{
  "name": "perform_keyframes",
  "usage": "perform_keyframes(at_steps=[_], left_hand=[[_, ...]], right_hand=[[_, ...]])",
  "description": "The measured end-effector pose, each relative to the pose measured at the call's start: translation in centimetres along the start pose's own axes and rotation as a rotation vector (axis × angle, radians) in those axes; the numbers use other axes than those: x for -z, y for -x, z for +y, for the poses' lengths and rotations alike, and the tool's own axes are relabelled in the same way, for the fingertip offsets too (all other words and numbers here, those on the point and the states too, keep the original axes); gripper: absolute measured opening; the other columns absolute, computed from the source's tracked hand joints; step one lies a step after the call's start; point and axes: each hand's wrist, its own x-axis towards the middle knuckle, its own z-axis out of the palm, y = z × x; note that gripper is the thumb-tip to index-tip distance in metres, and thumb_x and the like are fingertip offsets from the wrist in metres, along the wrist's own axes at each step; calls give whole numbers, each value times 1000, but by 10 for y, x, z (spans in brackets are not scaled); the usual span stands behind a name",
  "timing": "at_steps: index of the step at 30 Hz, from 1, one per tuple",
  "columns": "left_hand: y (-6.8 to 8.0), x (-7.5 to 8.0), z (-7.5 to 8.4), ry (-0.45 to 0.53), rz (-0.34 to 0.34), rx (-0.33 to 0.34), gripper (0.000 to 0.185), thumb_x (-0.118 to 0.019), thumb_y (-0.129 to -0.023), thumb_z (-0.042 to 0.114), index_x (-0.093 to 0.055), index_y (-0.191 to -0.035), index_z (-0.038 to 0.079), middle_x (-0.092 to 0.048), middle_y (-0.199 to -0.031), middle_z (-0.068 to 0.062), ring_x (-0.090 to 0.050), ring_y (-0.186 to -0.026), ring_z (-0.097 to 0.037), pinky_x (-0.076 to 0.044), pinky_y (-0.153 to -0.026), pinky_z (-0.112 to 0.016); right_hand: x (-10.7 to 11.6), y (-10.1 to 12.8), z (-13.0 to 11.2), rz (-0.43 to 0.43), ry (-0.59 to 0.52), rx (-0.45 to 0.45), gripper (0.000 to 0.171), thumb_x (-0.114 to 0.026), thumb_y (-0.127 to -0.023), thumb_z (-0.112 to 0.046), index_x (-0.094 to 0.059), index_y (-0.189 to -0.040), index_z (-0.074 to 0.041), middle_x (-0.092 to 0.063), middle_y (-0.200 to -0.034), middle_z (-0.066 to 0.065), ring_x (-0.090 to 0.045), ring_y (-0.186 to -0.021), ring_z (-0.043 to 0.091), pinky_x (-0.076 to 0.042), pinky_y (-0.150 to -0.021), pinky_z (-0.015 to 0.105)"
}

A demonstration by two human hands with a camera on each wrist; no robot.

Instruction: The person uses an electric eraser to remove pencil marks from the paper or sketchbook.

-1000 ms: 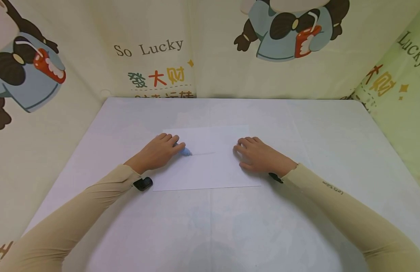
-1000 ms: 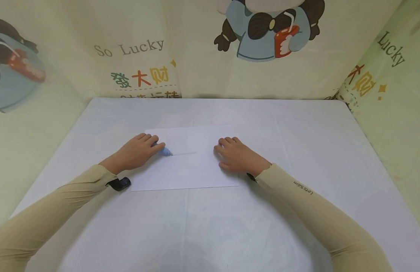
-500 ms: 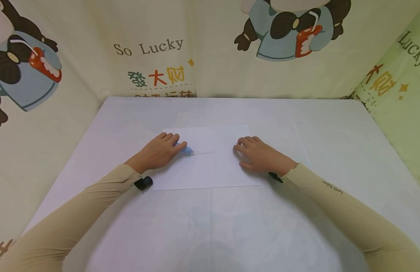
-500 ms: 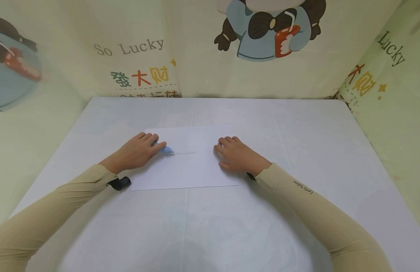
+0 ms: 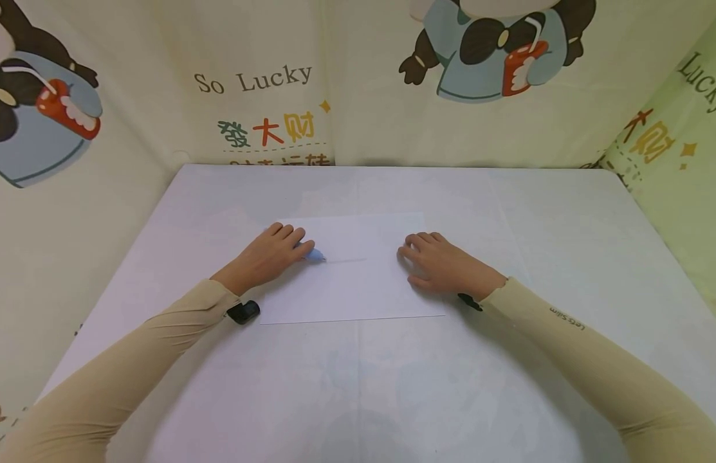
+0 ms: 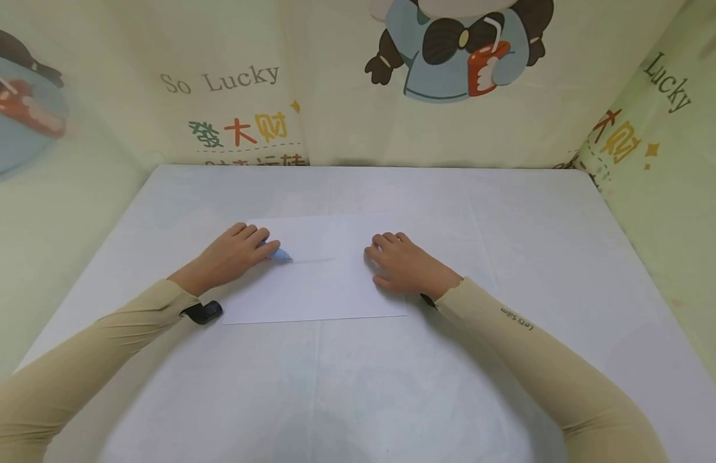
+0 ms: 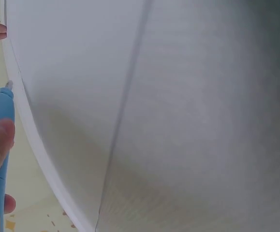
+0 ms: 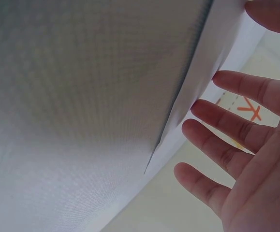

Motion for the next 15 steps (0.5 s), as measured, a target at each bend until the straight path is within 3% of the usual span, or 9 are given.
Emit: perform_keyframes(at_steps=[15], left_hand=[[0,-5,0,22,60,-3,23,-71,-81,11,-58,-100,10,-63,-80,-9,-57,-76,-26,-46,-76,-35]], right_hand=[[-2,-1,1,3,-8,-6,37,-65,-84,-23,-54,-115,-5,-54,-114,15,-54,-108,34,-42,-93,47]])
